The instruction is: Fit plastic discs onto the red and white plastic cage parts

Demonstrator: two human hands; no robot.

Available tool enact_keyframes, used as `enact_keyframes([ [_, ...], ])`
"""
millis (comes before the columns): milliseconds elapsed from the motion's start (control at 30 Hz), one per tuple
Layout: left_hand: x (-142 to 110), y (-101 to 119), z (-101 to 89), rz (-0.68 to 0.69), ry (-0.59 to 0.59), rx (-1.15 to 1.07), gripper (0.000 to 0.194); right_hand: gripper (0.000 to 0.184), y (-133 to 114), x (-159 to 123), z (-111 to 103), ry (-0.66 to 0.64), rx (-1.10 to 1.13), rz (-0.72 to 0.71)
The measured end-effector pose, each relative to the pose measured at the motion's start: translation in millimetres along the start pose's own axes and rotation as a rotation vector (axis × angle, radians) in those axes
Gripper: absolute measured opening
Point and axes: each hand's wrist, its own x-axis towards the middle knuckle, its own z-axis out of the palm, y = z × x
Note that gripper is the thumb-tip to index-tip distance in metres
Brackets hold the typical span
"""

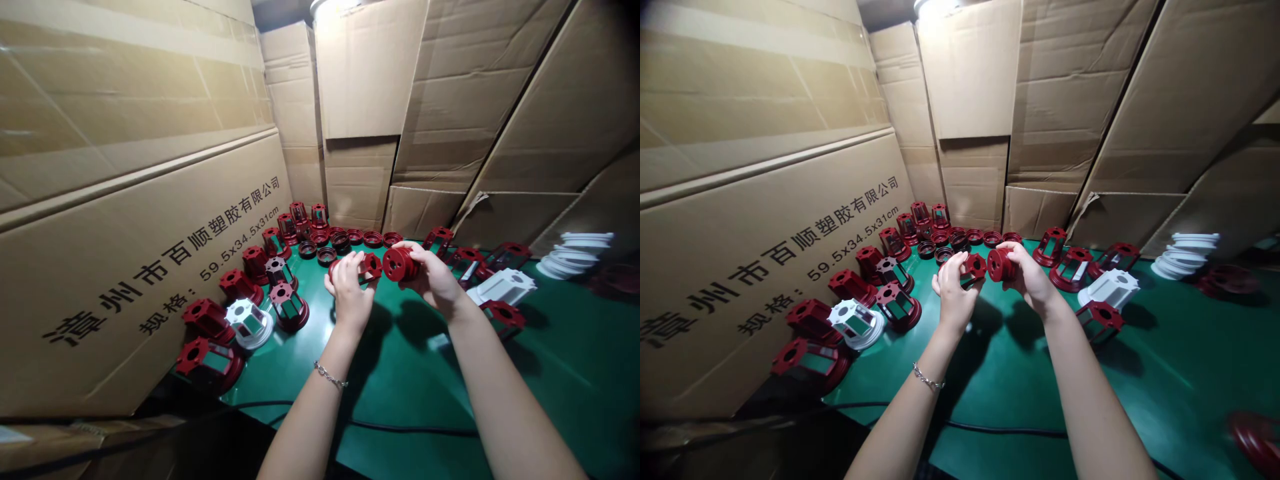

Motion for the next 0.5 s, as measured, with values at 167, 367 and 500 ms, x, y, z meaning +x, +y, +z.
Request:
enact_keyframes([
  [167,-2.7,-1.4,0.6,0.053,0.023,0.068,0.051,0.054,3.5,1.8,-1.6,-0.043,-0.090,-0.059],
  [367,-4.0,-3.0,0.7,0.097,0.032,0.139,0.050,0.047,8.4,1.4,-5.1,-0.054,-0.134,-0.155],
  [500,-4.4,-2.4,-1.1,0.125,0.024,0.175,0.051,0.048,9.2,0.0,-2.5,-0.028,-0.299,-0.214],
])
